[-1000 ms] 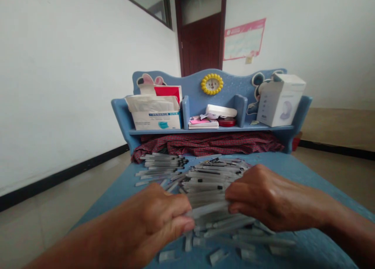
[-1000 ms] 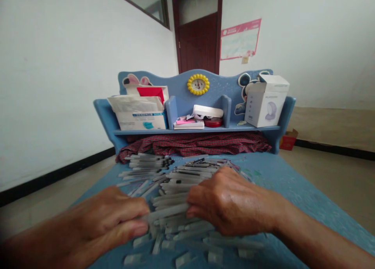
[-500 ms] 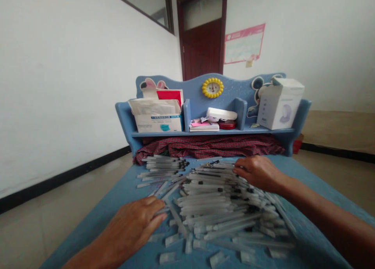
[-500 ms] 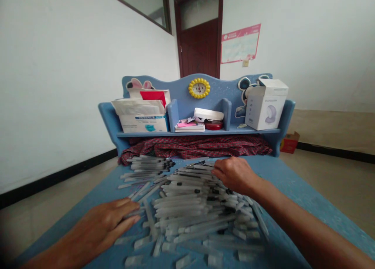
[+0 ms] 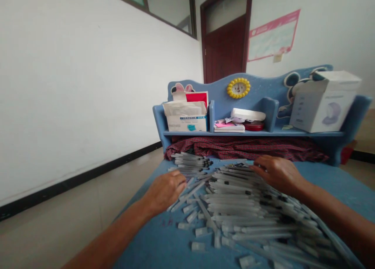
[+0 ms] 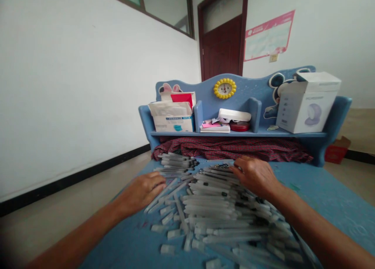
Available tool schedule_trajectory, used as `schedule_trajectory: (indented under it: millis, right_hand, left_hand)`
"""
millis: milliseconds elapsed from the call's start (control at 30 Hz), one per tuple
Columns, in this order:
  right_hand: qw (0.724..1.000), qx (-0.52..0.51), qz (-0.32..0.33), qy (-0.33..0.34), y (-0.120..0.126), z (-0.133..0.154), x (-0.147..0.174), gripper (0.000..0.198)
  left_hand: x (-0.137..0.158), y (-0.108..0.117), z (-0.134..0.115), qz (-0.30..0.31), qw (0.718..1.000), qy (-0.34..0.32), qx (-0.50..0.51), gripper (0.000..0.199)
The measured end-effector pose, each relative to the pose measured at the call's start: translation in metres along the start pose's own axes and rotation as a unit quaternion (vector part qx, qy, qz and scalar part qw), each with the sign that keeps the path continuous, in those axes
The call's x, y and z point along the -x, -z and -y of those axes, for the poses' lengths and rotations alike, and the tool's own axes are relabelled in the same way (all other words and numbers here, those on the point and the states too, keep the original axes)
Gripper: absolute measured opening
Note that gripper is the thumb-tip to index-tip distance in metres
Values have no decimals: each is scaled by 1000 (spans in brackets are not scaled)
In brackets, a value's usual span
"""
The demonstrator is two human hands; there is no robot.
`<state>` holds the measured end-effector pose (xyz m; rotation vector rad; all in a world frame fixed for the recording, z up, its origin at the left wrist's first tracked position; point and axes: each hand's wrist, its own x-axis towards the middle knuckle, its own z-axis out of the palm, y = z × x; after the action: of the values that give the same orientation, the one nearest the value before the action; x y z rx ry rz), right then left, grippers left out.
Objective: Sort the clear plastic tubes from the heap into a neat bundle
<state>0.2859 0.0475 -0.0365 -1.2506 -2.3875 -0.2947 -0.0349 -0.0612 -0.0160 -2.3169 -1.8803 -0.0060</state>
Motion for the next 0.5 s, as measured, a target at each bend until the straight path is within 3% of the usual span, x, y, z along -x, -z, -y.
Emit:
schedule_trajectory:
  millis: [100, 233, 367, 500]
  right_hand:
    - [1000, -20, 11, -2, -3, -1, 2, 34]
    - [998, -50, 21, -10, -3, -2, 7, 33]
    - [996, -75, 22, -36, -2, -6, 10, 34]
    - [994, -97, 7, -56, -1, -11, 11, 35]
  left_hand:
    - [-24, -4, 13, 10, 999, 32, -31, 19]
    - [-46, -14, 19, 34, 999, 25, -30, 16]
    - [-54, -15, 20, 56, 998, 17, -25, 16]
    - [-55, -2, 23, 62, 997, 15, -32, 12]
